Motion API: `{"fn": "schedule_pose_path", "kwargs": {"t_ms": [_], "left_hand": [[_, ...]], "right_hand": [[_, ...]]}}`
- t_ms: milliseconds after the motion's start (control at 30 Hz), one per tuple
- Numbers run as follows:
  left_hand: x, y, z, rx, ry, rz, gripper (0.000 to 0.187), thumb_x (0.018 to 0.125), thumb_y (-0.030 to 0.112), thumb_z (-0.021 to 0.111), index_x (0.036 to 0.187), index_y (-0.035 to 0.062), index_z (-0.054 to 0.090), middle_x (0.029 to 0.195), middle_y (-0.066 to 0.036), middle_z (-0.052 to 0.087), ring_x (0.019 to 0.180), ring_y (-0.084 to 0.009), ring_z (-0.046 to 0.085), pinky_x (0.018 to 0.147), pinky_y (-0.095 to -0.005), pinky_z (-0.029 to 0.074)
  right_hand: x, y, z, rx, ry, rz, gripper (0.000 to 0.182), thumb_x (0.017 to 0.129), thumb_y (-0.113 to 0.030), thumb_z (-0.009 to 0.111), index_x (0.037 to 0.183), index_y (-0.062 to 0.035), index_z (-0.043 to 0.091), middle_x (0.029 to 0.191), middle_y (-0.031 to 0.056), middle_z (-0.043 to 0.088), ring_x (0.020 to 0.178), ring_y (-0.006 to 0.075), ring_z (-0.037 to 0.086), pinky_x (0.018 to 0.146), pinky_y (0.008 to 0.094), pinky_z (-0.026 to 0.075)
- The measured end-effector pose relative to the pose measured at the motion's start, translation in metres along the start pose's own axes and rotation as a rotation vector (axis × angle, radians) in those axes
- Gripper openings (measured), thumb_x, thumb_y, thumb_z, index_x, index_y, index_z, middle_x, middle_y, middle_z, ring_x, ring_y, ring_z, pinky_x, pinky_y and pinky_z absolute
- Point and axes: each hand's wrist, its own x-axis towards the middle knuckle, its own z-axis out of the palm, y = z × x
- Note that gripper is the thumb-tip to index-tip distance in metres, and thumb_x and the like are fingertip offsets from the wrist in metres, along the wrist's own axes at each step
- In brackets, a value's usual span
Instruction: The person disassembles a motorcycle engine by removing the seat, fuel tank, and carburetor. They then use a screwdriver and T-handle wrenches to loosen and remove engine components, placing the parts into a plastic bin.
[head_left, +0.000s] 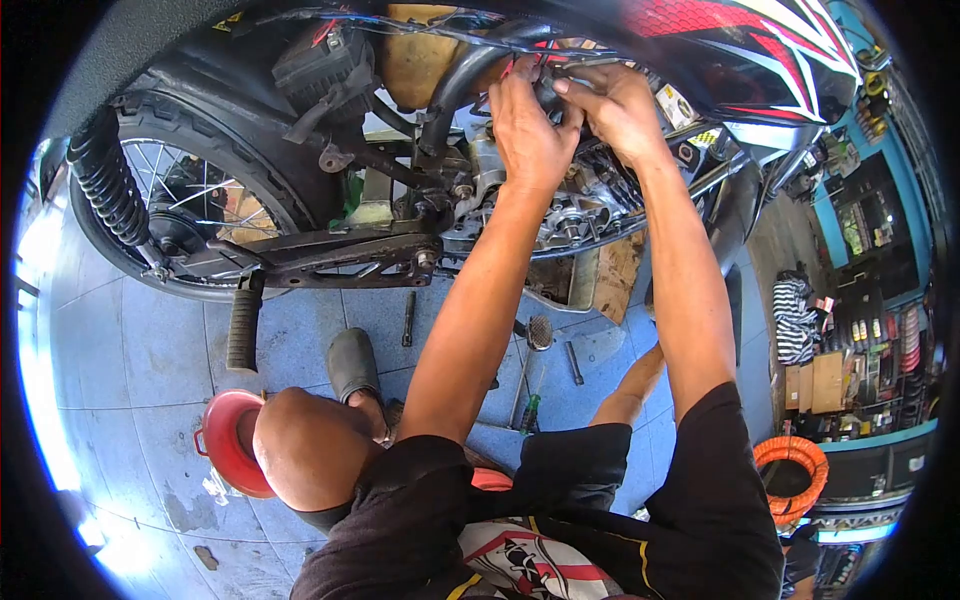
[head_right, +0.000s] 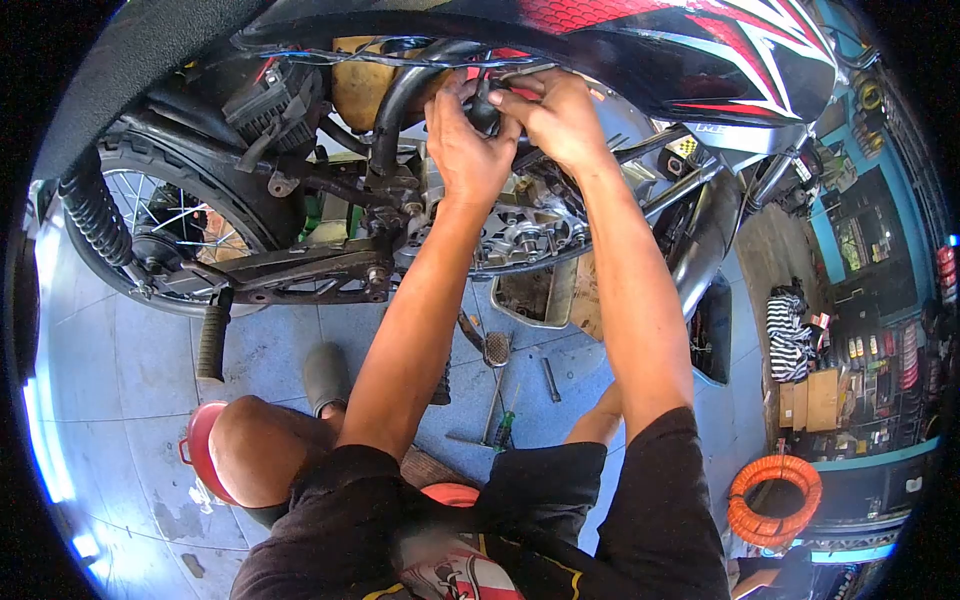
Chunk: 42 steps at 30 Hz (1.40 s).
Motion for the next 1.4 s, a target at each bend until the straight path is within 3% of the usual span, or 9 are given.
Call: {"fn": "schedule_pose_path", "kwargs": {"t_ms": [33, 467, 667, 833, 900, 1067, 1167, 1267, 1400], "left_hand": [[0.000, -0.001, 0.001, -0.007, 0.023, 0.012, 0.059, 0.065, 0.005, 0.076, 0.120, -0.0010, 0.053, 0.104, -0.017, 0.062, 0.097, -0.0350, 0.056, 0.085, -0.0432, 0.046], [-0.001, -0.003, -0.002, 0.063, -0.006, 0.105, 0.059, 0.067, 0.008, 0.076, 0.121, 0.0003, 0.052, 0.105, -0.015, 0.059, 0.099, -0.0364, 0.054, 0.087, -0.0449, 0.043], [-0.002, -0.003, -0.002, 0.020, -0.064, 0.071, 0.065, 0.064, 0.005, 0.077, 0.122, 0.0000, 0.049, 0.112, -0.019, 0.055, 0.098, -0.0392, 0.050, 0.086, -0.0468, 0.042], [-0.002, -0.005, 0.001, 0.057, -0.017, 0.099, 0.061, 0.067, 0.010, 0.076, 0.123, 0.0003, 0.051, 0.110, -0.017, 0.059, 0.101, -0.0380, 0.053, 0.088, -0.0455, 0.043], [-0.002, -0.004, 0.000, 0.001, -0.046, 0.053, 0.062, 0.066, 0.006, 0.076, 0.121, -0.0005, 0.050, 0.113, -0.018, 0.056, 0.100, -0.0389, 0.050, 0.088, -0.0463, 0.041], [0.001, -0.003, -0.004, 0.029, -0.030, 0.094, 0.060, 0.068, 0.005, 0.075, 0.122, -0.0008, 0.050, 0.109, -0.018, 0.056, 0.100, -0.0396, 0.050, 0.089, -0.0466, 0.040], [-0.001, -0.001, -0.004, 0.020, -0.048, 0.025, 0.057, 0.069, 0.006, 0.075, 0.122, 0.0010, 0.052, 0.112, -0.018, 0.058, 0.103, -0.0383, 0.053, 0.089, -0.0453, 0.043], [-0.002, -0.006, -0.003, -0.018, -0.052, 0.056, 0.057, 0.070, 0.007, 0.075, 0.122, 0.0013, 0.052, 0.111, -0.018, 0.060, 0.103, -0.0378, 0.054, 0.089, -0.0443, 0.043], [-0.001, -0.002, -0.004, -0.014, -0.020, 0.078, 0.055, 0.070, 0.006, 0.074, 0.121, 0.0022, 0.053, 0.112, -0.017, 0.061, 0.104, -0.0371, 0.055, 0.090, -0.0437, 0.044]], "right_hand": [[0.002, 0.004, 0.004, -0.118, 0.090, -0.277, 0.027, 0.082, -0.022, 0.075, 0.093, 0.0020, 0.073, 0.075, 0.0095, 0.071, 0.065, 0.0108, 0.059, 0.064, 0.0279, 0.049], [0.002, 0.006, 0.007, -0.420, 0.223, -0.146, 0.036, 0.071, -0.031, 0.084, 0.091, -0.0029, 0.072, 0.077, 0.0107, 0.072, 0.065, 0.0158, 0.062, 0.066, 0.0334, 0.051], [0.006, 0.013, 0.004, 0.090, 0.032, -0.102, 0.032, 0.074, -0.019, 0.081, 0.096, 0.0017, 0.071, 0.087, 0.0093, 0.073, 0.078, 0.0145, 0.063, 0.076, 0.0323, 0.050], [0.003, -0.004, 0.006, -0.424, 0.128, 0.015, 0.033, 0.075, -0.020, 0.081, 0.099, 0.0006, 0.072, 0.089, 0.0089, 0.073, 0.077, 0.0126, 0.064, 0.075, 0.0311, 0.051], [0.002, 0.006, 0.007, 0.100, 0.049, -0.112, 0.036, 0.073, -0.029, 0.083, 0.094, -0.0017, 0.073, 0.082, 0.0102, 0.073, 0.070, 0.0159, 0.066, 0.071, 0.0315, 0.051], [0.007, 0.009, 0.011, -0.233, 0.206, -0.196, 0.045, 0.069, -0.042, 0.084, 0.088, -0.0027, 0.073, 0.070, 0.0135, 0.068, 0.065, 0.0190, 0.064, 0.066, 0.0328, 0.050], [0.004, 0.007, 0.009, -0.387, 0.223, -0.152, 0.043, 0.070, -0.040, 0.084, 0.088, -0.0027, 0.073, 0.071, 0.0143, 0.068, 0.066, 0.0174, 0.063, 0.065, 0.0330, 0.050], [-0.001, 0.009, 0.008, 0.157, 0.017, -0.093, 0.035, 0.075, -0.031, 0.081, 0.092, -0.0019, 0.073, 0.074, 0.0138, 0.070, 0.067, 0.0178, 0.063, 0.067, 0.0353, 0.051], [0.001, 0.002, 0.007, -0.283, 0.131, -0.203, 0.034, 0.078, -0.021, 0.079, 0.100, 0.0031, 0.070, 0.086, 0.0123, 0.073, 0.072, 0.0161, 0.064, 0.069, 0.0325, 0.051]]}}
